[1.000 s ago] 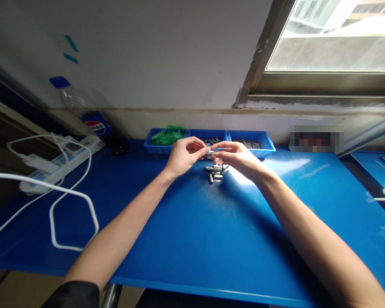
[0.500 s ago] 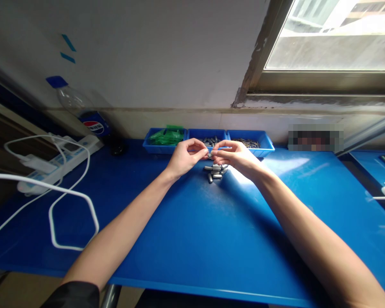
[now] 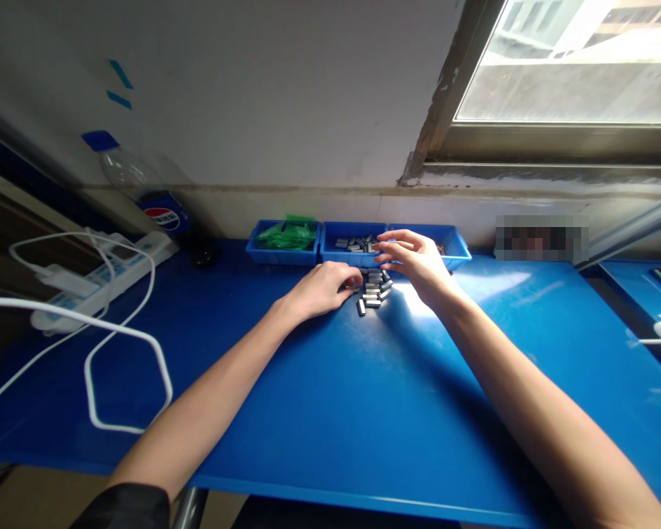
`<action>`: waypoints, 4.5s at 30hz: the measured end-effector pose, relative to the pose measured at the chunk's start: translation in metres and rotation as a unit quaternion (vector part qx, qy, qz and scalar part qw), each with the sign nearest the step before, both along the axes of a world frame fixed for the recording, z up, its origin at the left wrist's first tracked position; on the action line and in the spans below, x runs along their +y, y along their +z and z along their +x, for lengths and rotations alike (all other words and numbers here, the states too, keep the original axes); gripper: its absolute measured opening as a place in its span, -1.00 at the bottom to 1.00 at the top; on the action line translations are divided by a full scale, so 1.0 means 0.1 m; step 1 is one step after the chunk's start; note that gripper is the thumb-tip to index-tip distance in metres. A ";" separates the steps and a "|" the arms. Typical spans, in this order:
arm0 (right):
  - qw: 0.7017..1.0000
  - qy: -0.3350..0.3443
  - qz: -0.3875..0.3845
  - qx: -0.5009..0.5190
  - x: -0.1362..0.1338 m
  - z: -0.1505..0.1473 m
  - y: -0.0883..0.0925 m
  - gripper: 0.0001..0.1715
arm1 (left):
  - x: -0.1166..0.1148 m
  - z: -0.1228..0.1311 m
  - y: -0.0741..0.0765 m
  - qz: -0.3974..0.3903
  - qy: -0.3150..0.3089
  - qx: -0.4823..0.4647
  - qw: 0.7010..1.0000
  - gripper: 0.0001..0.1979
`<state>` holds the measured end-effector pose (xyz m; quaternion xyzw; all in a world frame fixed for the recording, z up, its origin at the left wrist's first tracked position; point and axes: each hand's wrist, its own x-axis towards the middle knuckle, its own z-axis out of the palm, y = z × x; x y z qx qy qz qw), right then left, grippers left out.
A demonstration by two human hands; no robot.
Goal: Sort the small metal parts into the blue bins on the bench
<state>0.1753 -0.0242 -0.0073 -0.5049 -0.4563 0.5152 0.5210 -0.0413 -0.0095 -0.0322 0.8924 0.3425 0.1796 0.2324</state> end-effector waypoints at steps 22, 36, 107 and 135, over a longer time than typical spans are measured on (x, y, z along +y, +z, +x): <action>0.989 0.150 -0.009 -0.020 -0.04 0.02 -0.01 -0.57 | 0.01 0.09 0.12 -0.228 0.142 -0.399 0.877 -0.56; 0.998 0.039 0.036 -0.031 0.00 0.02 -0.05 -0.55 | -0.07 0.06 0.16 -0.136 0.108 -0.170 0.970 -0.70; 0.986 0.161 -0.015 -0.043 -0.02 0.10 0.00 -0.55 | -0.07 0.18 0.08 -0.188 0.178 -0.356 0.898 -0.80; 0.824 0.236 0.059 -0.511 0.00 0.20 -0.04 -0.71 | -0.05 0.02 0.00 0.010 -0.010 0.021 1.000 -0.67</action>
